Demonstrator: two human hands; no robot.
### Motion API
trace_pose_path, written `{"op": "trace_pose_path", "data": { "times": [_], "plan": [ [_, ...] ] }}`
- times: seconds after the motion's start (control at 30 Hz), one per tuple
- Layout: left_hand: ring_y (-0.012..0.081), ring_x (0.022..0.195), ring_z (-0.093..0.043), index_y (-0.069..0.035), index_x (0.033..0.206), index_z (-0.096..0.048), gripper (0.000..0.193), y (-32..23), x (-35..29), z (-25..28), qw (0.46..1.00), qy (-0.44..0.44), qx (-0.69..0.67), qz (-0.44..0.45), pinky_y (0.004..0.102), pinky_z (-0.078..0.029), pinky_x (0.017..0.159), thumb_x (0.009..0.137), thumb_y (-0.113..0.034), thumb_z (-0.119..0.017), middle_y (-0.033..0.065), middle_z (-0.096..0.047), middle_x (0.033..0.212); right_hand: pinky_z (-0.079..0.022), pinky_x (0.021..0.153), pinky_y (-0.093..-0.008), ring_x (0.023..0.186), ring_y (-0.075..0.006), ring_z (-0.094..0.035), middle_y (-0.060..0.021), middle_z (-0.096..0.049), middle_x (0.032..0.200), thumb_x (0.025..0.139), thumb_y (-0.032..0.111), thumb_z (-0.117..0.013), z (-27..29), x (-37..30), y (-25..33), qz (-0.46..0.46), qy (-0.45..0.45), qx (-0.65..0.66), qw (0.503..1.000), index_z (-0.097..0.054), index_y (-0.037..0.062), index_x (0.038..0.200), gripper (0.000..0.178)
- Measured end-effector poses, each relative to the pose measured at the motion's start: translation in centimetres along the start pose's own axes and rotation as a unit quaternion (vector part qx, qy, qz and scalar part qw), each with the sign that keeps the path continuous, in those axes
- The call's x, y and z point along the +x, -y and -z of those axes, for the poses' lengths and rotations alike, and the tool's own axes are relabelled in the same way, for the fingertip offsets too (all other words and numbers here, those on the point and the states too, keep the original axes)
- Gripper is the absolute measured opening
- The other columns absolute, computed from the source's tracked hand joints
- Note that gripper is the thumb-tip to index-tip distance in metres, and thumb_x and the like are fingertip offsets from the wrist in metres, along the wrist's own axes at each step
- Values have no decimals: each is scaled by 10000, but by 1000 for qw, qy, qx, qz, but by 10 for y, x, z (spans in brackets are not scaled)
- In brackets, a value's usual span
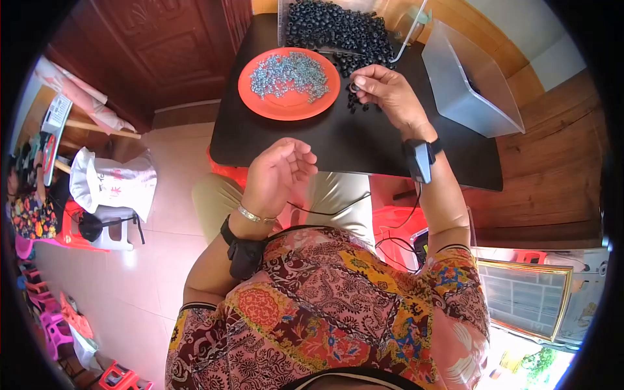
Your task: Manually inserting small silver components into black plastic housings.
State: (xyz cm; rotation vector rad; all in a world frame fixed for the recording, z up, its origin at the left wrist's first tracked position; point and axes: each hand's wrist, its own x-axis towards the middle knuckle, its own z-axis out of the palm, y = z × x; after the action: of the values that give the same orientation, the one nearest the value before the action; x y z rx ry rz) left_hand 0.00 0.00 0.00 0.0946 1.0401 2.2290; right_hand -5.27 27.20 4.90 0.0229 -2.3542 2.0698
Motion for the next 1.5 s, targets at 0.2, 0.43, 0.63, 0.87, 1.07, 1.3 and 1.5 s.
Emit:
{"op": "trace_pose_path", "data": {
  "times": [0.2,0.43,0.63,0.87,1.07,1.3,1.5],
  "plan": [
    [200,834,-614,-17,1057,-563,328,-3,5,-13,999,33,35,-12,292,-468,735,938,-291,-430,99,-632,946,-494,726,-231,795,-113,-611,-55,-665,899,871,122,-671,-49,-38,5,69,82,139,984,-646,26,1014,173],
    [184,863,-605,-23,1097,-542,330,2,3,-16,998,55,8,-36,289,-451,746,956,-285,-399,79,-629,961,-509,779,-269,855,-118,-617,-56,-664,953,834,-39,-660,-86,-72,-6,156,51,50,985,-646,18,985,162],
    [151,883,-579,-47,1066,-537,280,8,0,-5,997,56,-5,-47,283,-439,749,975,-269,-392,53,-608,977,-512,764,-313,843,-208,-641,-82,-671,960,705,-39,-743,-103,-78,-5,356,-12,-190,915,-675,56,935,258],
    [141,884,-555,-35,1031,-533,236,3,-6,-3,996,58,-1,-66,287,-436,764,976,-228,-410,62,-568,960,-507,814,-328,947,-232,-625,-96,-655,1032,619,14,-816,-112,-83,-13,359,-76,-183,912,-649,84,1023,443],
    [109,847,-526,-70,957,-531,180,8,-5,-7,996,42,-2,-77,277,-399,757,942,-239,-471,33,-577,930,-516,734,-322,857,-237,-635,-95,-652,909,633,11,-791,-116,-89,-6,342,-90,-254,900,-680,71,903,299],
    [116,858,-522,-77,941,-511,187,7,-4,-6,995,19,29,-93,286,-398,750,948,-256,-458,28,-563,919,-519,689,-321,784,-237,-636,-93,-651,836,663,19,-769,-120,-85,-10,338,-108,-248,902,-691,60,892,246],
    [132,839,-541,-71,950,-518,219,7,-3,-2,998,35,-12,-57,287,-408,740,949,-277,-445,20,-562,926,-494,800,-313,921,-225,-615,-96,-657,957,775,26,-720,-116,-81,-23,301,-69,-179,934,-678,37,960,190]
  ]
}}
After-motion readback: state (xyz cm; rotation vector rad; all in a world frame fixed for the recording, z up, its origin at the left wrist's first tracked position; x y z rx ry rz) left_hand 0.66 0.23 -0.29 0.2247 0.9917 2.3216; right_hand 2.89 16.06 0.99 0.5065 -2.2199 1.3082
